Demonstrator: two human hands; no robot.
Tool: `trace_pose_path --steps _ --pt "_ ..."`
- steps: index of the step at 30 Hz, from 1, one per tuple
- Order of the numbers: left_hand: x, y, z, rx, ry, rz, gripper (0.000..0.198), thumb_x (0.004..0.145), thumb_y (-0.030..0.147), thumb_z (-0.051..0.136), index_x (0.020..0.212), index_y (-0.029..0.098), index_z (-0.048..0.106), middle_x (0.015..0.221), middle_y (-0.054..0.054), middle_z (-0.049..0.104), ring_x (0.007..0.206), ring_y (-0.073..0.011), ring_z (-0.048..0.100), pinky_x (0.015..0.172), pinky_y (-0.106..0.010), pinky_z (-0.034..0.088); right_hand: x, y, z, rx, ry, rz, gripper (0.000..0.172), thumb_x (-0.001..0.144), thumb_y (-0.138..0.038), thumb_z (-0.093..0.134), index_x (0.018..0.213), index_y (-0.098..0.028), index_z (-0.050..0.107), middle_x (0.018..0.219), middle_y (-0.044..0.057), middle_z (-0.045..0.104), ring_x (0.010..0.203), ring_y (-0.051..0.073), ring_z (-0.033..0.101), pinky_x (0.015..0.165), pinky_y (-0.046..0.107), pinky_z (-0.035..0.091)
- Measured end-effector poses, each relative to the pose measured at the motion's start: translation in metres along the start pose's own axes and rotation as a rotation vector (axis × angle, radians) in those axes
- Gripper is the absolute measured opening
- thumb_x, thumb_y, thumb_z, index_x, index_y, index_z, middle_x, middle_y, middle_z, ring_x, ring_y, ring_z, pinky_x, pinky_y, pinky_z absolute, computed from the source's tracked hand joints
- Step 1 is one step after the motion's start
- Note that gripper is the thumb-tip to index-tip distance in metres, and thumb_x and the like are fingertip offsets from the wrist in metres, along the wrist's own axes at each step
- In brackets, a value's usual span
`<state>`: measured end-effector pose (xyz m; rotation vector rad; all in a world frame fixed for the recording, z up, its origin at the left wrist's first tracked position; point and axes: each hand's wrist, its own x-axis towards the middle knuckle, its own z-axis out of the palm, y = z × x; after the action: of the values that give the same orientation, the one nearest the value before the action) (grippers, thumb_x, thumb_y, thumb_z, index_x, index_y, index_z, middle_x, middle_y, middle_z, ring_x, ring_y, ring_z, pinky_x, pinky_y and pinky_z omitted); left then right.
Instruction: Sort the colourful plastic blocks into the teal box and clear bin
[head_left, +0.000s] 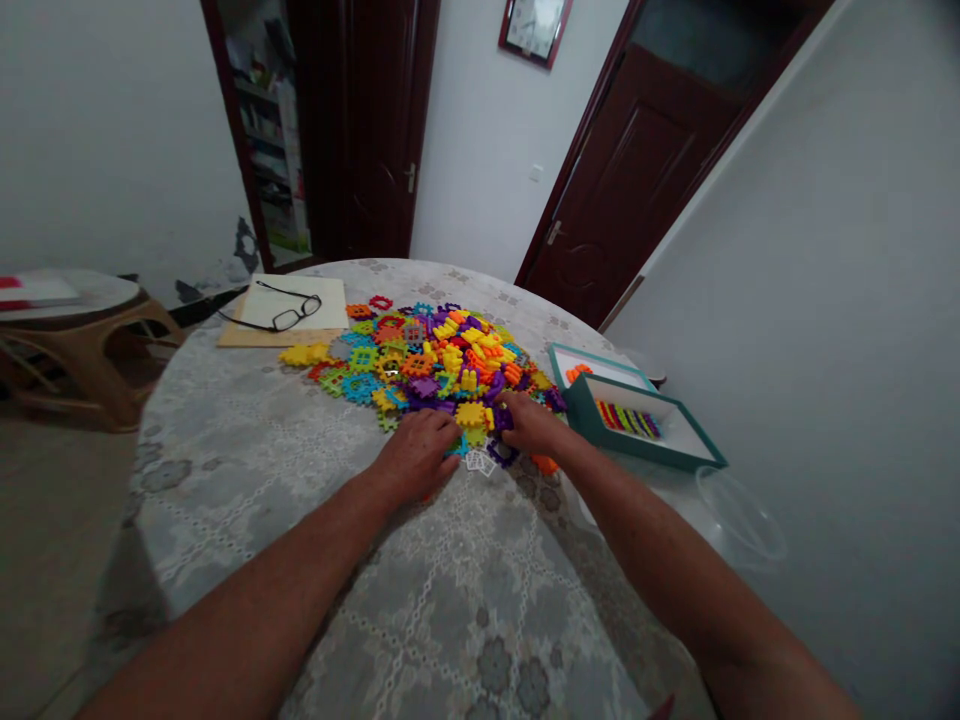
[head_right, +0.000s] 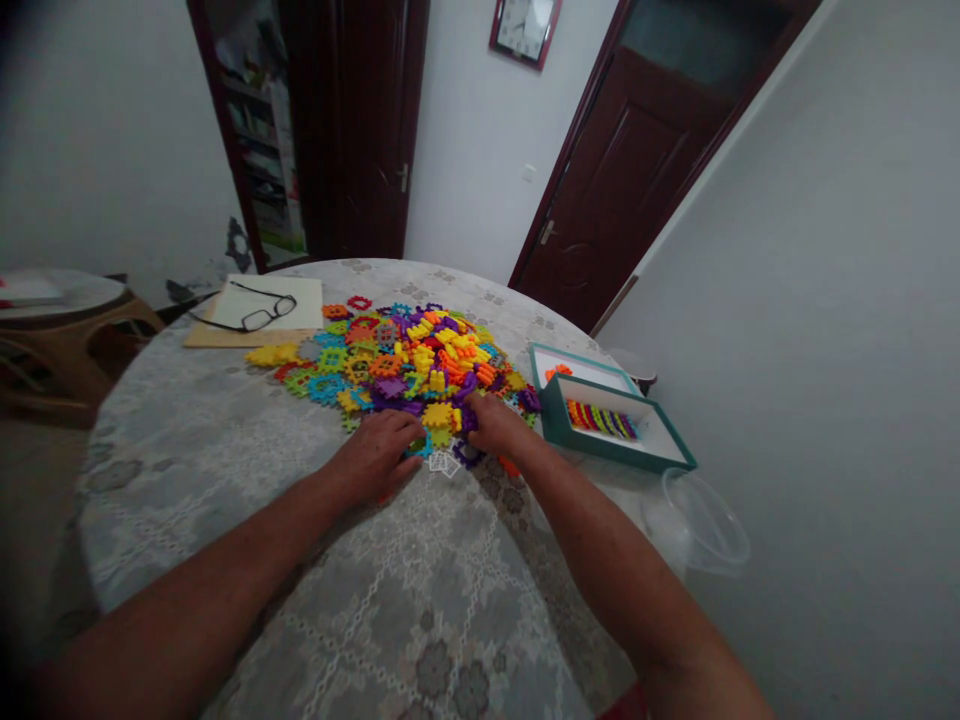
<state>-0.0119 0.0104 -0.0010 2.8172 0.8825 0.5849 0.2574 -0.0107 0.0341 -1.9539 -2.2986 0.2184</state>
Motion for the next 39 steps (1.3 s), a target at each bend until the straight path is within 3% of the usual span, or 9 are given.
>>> trace_pose_path --steps 11,18,23,33,39 --pt "0.000 0.000 0.001 0.003 0.004 -0.002 0.026 0.093 0.030 0.071 0.117 0.021 0.068 0.125 -0.012 0.068 0.120 -0.0309 0.061 0.103 -0.046 0.047 0.001 -0.023 0.007 -0.179 -0.004 0.111 0.058 0.092 -0.034 0.063 0.147 -0.018 0.053 0.139 0.018 0.061 0.124 0.033 0.064 0.100 0.041 0.052" --pt "0.000 -0.003 0.003 0.000 0.009 0.008 0.026 0.093 0.029 0.071 0.118 0.021 0.069 0.126 -0.012 0.067 0.122 -0.0311 0.060 0.103 -0.046 0.047 0.008 -0.022 0.004 -0.186 -0.010 0.111 0.057 0.092 -0.032 0.062 0.147 -0.019 0.052 0.139 0.018 0.066 0.126 0.032 0.066 0.101 0.039 0.052" --pt "0.000 -0.002 0.003 -0.008 0.011 0.003 0.027 0.093 0.030 0.071 0.118 0.021 0.069 0.127 -0.013 0.068 0.121 -0.0316 0.060 0.103 -0.047 0.047 0.012 -0.024 0.005 -0.199 0.004 0.124 0.059 0.093 -0.030 0.062 0.150 -0.022 0.051 0.132 0.017 0.070 0.117 0.031 0.070 0.095 0.038 0.053" --pt "0.000 -0.001 0.001 0.004 -0.006 -0.002 0.027 0.094 0.031 0.071 0.118 0.020 0.069 0.127 -0.013 0.068 0.121 -0.0318 0.060 0.102 -0.047 0.047 0.016 0.001 -0.001 -0.065 0.014 0.038 0.056 0.086 -0.029 0.067 0.141 -0.017 0.060 0.128 0.013 0.074 0.110 0.028 0.071 0.091 0.033 0.053" --pt "0.000 0.000 0.000 0.004 -0.006 -0.007 0.026 0.093 0.031 0.072 0.117 0.021 0.068 0.127 -0.012 0.067 0.121 -0.0313 0.060 0.103 -0.046 0.047 0.015 0.006 0.000 -0.046 -0.006 -0.019 0.063 0.085 -0.023 0.069 0.147 -0.019 0.062 0.136 0.013 0.071 0.121 0.028 0.067 0.104 0.034 0.050"
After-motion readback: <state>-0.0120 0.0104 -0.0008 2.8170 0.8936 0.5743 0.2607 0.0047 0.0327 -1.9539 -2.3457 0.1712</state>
